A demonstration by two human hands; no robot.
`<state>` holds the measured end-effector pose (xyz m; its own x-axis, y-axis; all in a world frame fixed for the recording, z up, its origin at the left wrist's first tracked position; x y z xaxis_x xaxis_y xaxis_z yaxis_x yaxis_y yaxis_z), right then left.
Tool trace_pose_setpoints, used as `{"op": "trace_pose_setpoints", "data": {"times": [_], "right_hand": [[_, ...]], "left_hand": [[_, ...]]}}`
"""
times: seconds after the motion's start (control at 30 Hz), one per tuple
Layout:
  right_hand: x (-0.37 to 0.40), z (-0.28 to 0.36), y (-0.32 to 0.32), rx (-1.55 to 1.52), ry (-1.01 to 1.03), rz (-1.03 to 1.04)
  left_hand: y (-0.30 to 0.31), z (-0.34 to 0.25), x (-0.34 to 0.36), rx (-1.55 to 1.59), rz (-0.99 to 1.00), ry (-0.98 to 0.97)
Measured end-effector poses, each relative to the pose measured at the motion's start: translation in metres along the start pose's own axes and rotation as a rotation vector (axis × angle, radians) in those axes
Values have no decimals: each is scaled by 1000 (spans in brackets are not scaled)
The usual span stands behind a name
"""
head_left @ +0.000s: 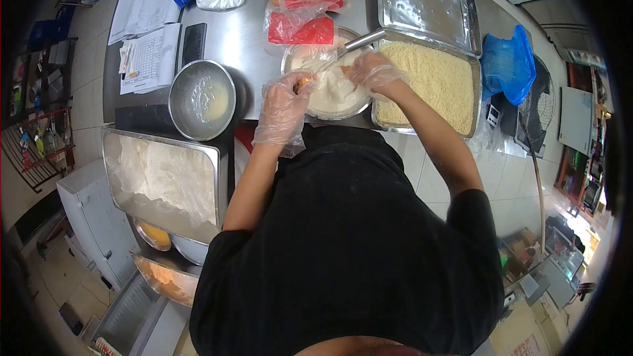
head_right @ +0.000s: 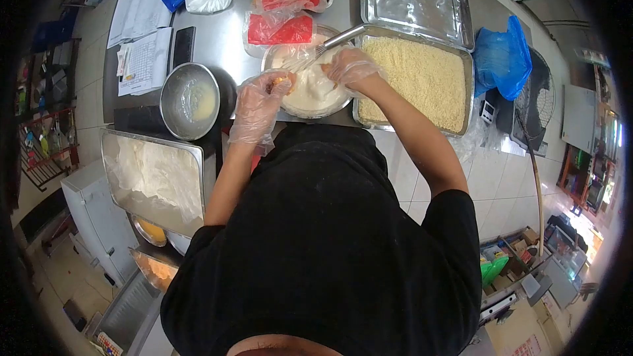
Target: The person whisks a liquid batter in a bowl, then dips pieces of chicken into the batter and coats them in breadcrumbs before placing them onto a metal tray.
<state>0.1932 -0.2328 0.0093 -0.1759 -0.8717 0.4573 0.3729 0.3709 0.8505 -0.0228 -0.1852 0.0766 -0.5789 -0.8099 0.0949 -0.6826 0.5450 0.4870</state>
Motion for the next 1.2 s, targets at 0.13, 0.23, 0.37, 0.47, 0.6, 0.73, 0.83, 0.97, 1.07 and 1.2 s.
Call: {"op": "trace_pose_setpoints", "data": {"times": [0.13, 0.23, 0.37, 0.47, 0.6, 0.73, 0.83, 0.97, 1.07, 1.2], "right_hand": [[0, 5, -5, 35, -146, -123], [-7, 9, -24, 59, -5, -230], [-10, 9, -24, 101, 51, -169], [-7, 5, 9, -36, 7, -48], [17, 2, 42, -381, 67, 66], [-8, 5, -8, -41, 86, -80], [-15, 15, -20, -25, 128, -213], [-11, 31, -15, 51, 176, -173], [-22, 16, -16, 8, 154, -96], [17, 3, 43, -225, 212, -40]], "left_hand": [[-5, -7, 3, -97, -25, -55], [-10, -12, 4, -170, -66, -175], [-19, -18, 7, -227, -62, -203], [-23, -20, 9, -143, -104, -158], [-32, -21, 8, -57, -124, -41], [-40, -16, 8, -50, -123, 68], [-43, -13, 10, -75, -154, 56], [-46, -14, 15, -108, -163, 115], [-51, -5, 16, -77, -170, 51], [-68, 2, 9, -189, -125, -2]]}}
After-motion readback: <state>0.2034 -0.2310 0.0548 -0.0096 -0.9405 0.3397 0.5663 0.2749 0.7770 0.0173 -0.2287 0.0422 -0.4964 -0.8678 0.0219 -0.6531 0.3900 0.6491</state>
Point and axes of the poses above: each hand's wrist, its own x-axis away from the middle knuckle, its own y-axis out of the back of the hand, z = x × y, the point moved 6 cm from there along -x, towards the middle knuckle, and after that the axes turned 4 degrees about -y, right-handed, at the moved point
